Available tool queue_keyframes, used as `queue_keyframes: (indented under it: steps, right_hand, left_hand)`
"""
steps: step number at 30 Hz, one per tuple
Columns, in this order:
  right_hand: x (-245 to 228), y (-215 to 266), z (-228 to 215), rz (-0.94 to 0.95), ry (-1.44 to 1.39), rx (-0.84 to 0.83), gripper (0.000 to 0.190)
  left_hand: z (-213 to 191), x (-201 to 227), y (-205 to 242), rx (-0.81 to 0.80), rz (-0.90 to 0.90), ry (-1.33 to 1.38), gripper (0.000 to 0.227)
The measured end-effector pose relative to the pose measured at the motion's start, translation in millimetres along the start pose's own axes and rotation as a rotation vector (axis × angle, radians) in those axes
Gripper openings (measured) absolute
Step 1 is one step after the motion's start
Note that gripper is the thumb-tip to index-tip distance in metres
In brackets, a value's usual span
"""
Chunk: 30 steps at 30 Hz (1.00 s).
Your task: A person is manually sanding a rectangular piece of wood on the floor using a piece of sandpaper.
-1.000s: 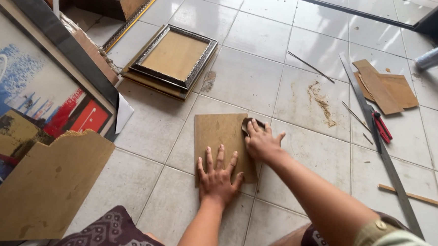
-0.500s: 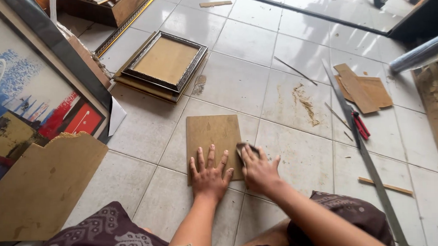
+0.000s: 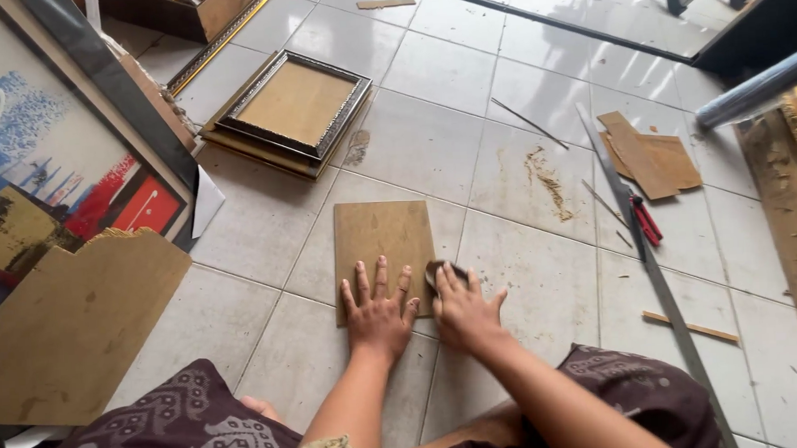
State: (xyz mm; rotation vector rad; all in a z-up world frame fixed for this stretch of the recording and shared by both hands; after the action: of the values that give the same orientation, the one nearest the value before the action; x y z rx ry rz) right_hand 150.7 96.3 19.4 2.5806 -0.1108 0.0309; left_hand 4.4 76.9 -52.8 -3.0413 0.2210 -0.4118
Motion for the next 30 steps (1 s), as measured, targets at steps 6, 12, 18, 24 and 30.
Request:
queue_keyframes:
  steps: [6,12,18,24,30]
  right_hand:
    - [-34.5,-169.1,-39.3,-0.092,0.078,0.186,0.074]
    - [-46.7,-187.1,-60.8,-0.063,0.146,0.161,0.077]
    - [-18.1,-71.1,-33.3,-0.141,0.117,0.185,0.071]
    - [25.8,66.0,5.1,-0.189,0.148,0.011,0.073]
    - [86.1,-5.6,35.3,-0.078,-0.42,0.326,0.055]
  left_hand:
    - [-28.8,8.5,7.2,-0.119,-0.029,0.009,0.068]
    - [-30.8,8.2,7.2,-0.088,-0.028,0.022,0.067]
    - [-29.3,7.9,6.7,-0.125,-0.04,0.037,0.066]
    - [-22.1,10.9,7.6,-0.104,-0.04,-0.015,0.067]
    - [-20.7,-8.2,26.9,-0.062,-0.114,-0.037,0.07]
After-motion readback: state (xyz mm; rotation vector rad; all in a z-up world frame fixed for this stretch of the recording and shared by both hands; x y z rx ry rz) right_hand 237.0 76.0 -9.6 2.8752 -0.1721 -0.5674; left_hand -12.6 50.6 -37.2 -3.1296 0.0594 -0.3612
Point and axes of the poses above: each hand's wrist, its own y-axis away from the middle knuckle, its own z-axis out of the palm, x = y × z, the point moved 7 cm from there along -y, towards the middle knuckle, and after that the axes turned 12 degrees about z, right-handed, at the moved point
